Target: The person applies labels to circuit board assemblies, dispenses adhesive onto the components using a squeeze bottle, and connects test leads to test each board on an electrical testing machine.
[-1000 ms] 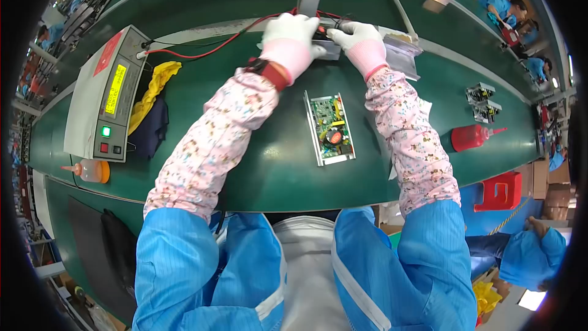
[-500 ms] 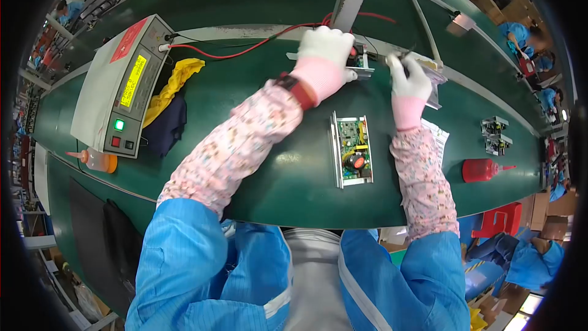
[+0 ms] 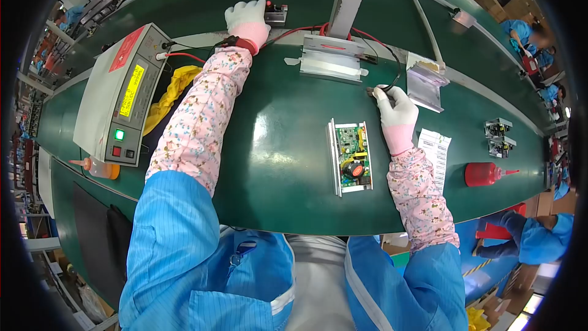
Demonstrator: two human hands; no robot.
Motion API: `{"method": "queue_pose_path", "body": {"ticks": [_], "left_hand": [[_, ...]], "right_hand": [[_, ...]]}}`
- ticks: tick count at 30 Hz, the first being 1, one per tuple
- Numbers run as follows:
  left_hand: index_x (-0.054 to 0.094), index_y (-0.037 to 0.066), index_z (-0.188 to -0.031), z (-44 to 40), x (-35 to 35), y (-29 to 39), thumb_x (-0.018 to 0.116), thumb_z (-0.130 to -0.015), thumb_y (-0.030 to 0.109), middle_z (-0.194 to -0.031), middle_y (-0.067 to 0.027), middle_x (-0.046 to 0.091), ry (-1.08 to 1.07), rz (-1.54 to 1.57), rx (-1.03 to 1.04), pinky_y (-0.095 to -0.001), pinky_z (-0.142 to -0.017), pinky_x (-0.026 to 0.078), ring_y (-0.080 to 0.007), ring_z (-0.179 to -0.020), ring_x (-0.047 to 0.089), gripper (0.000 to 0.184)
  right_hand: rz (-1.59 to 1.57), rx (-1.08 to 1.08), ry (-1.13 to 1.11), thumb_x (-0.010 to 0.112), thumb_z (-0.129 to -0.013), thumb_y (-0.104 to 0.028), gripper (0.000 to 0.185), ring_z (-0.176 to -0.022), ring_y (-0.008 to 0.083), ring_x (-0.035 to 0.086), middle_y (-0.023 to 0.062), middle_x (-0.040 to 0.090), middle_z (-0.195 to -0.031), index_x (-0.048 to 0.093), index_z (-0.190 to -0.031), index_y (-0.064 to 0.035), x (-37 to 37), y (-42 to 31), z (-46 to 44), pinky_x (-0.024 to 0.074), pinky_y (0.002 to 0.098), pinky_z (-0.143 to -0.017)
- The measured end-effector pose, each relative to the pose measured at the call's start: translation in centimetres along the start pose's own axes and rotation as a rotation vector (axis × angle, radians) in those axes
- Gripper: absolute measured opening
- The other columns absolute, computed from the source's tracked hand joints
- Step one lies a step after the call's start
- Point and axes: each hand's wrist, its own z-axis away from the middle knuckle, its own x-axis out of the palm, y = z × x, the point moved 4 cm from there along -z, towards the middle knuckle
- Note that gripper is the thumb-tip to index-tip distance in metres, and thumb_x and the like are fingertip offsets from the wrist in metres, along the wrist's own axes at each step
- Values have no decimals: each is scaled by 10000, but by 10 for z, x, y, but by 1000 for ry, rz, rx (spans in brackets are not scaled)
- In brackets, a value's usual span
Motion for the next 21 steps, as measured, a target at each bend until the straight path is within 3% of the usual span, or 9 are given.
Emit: {"method": "queue_pose_path", "body": {"ticks": [3,5,6,8,14,18,21], "left_hand": [[642,118,-1228,26,-30,23,776,-749,266,-1184,-99,675,403,70,157,-422,-946,470,-333,-1092,604,518],[635,105,-1230,57,-69,52,779,-756,258,-1182,-102,668,172,488,353,-423,-952,471,-340,-1078,605,518],[642,79,-1194,83,-88,66,785,-757,248,-1162,-101,662,-27,805,467,-431,-975,469,-330,-1053,607,490],[665,91,-1088,132,-110,89,791,-747,252,-1089,-70,669,-279,1155,701,-426,-992,462,-295,-1014,615,398],[671,103,-976,189,-130,114,789,-747,243,-1002,-33,668,-177,910,844,-402,-1000,455,-271,-994,620,293],[664,122,-914,195,-139,122,785,-748,213,-900,-14,660,14,741,683,-376,-933,461,-261,-903,614,225],[662,122,-891,201,-138,135,779,-748,194,-869,-18,655,-61,728,559,-371,-889,460,-261,-855,598,198]], "right_hand": [[12,22,-19,706,-936,-145,191,-670,78,567,37,719,-823,741,-1039,11,3,1,-1,450,197,-621],[24,16,-10,710,-930,-158,200,-654,82,558,35,716,-805,743,-1027,14,3,2,-1,443,207,-609],[37,4,0,714,-925,-171,210,-638,87,549,34,713,-787,744,-1015,16,2,2,-2,436,216,-596],[66,-20,14,722,-914,-198,233,-606,96,531,32,708,-751,747,-991,21,2,1,-2,421,236,-571],[151,-58,18,730,-906,-232,264,-588,103,513,32,684,-704,748,-959,26,-6,-6,3,408,241,-560],[36,42,-79,724,-904,-267,292,-570,118,506,41,666,-666,750,-925,23,-20,-15,11,406,257,-547],[16,83,-105,723,-901,-274,297,-563,121,501,42,657,-652,749,-906,22,-37,-33,42,407,266,-542]]}}
